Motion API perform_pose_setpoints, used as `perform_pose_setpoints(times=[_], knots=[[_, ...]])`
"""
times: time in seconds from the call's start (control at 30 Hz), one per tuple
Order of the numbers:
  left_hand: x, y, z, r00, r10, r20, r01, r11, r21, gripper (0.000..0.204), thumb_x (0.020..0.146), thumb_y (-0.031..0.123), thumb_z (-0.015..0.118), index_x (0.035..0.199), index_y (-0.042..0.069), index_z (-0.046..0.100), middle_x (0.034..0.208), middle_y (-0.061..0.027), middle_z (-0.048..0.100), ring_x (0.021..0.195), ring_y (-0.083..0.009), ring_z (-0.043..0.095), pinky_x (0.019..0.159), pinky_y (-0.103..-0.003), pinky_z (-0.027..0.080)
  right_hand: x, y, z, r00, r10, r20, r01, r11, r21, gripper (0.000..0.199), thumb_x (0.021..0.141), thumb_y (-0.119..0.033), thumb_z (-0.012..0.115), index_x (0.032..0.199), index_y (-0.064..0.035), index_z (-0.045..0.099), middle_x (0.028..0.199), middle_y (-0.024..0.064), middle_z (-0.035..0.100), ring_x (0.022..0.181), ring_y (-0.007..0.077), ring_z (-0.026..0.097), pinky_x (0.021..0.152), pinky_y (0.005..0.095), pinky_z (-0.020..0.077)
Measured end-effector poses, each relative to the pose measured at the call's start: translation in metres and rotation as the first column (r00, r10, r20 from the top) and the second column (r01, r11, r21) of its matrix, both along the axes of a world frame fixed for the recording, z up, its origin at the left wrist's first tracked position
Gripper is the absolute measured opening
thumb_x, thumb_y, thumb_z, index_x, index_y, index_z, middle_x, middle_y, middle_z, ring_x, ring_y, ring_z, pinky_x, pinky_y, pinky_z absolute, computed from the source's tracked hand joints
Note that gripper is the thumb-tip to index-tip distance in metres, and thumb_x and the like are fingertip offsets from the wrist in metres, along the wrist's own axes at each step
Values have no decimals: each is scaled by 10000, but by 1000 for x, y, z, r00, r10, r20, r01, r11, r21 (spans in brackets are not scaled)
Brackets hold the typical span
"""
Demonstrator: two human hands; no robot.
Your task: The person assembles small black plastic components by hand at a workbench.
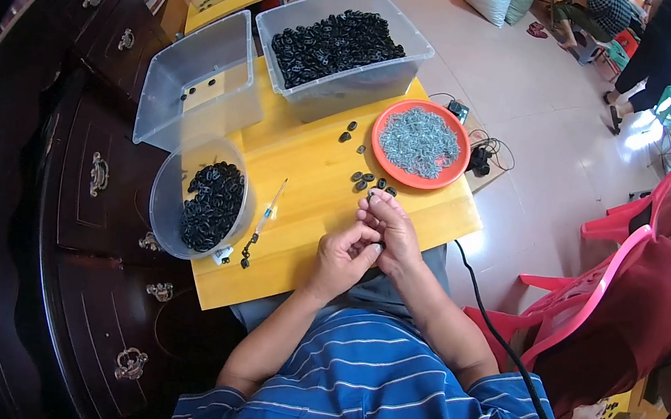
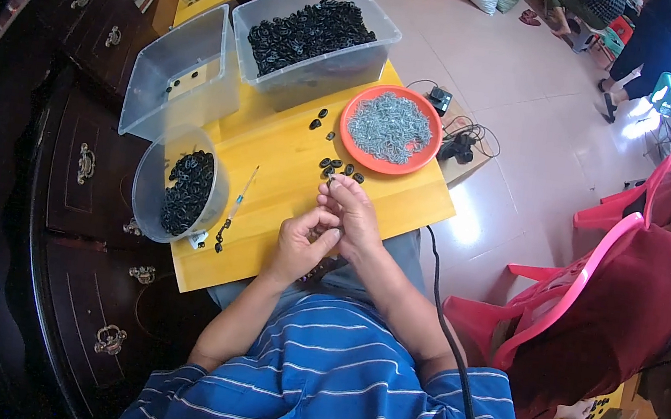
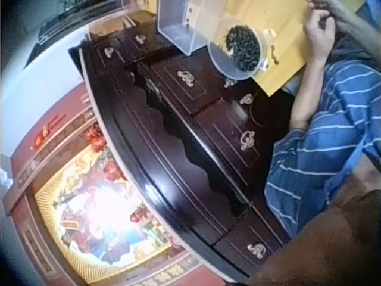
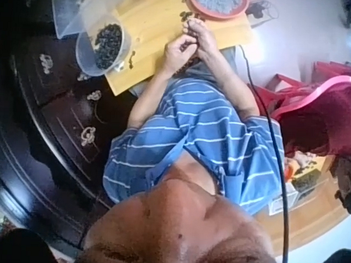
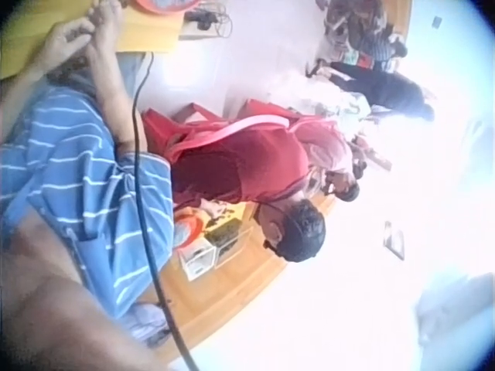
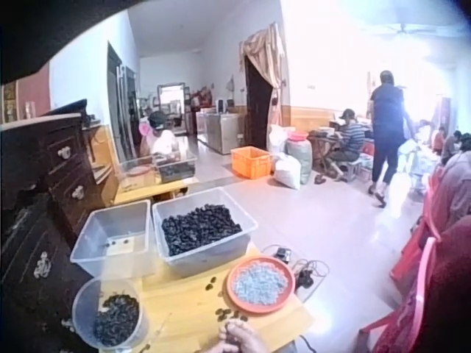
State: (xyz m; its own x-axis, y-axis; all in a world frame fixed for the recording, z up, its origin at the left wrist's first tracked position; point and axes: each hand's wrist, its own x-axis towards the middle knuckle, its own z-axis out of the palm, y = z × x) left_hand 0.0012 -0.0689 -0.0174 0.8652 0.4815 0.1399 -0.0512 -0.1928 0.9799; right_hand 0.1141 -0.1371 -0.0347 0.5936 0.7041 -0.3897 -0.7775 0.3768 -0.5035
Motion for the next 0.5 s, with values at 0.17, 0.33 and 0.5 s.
perform_pose_setpoints(times=[0.17, 0.33, 0.5], knots=[[-5, -1, -3, 996, -73, -51, 71, 997, -27, 114, 890, -15, 680, 1002, -2, 668, 821, -4, 672, 749, -46, 623, 670, -212, 509, 1, -6, 2, 1000, -21, -11, 21, 1000, -3, 204, 961, -124, 661, 1153, -93, 601, 969, 47, 688, 835, 137, 653, 772, 276, 567], [-4, 1, -5, 990, -111, -82, 110, 994, -21, 133, 892, -16, 675, 1023, 3, 659, 813, 5, 655, 717, -38, 604, 658, -205, 503, 0, -5, -3, 1000, -17, 12, 17, 1000, -3, 199, 962, -115, 653, 1153, -93, 599, 952, 49, 690, 805, 130, 652, 742, 259, 567], [-7, 4, 1, 975, -191, -111, 183, 980, -81, 172, 894, -27, 666, 1059, 18, 648, 823, 33, 621, 685, -19, 564, 622, -190, 461, 0, -4, -2, 999, 0, 51, 1, 1000, -18, 189, 965, -110, 647, 1145, -88, 595, 948, 50, 687, 801, 122, 649, 727, 248, 562]])
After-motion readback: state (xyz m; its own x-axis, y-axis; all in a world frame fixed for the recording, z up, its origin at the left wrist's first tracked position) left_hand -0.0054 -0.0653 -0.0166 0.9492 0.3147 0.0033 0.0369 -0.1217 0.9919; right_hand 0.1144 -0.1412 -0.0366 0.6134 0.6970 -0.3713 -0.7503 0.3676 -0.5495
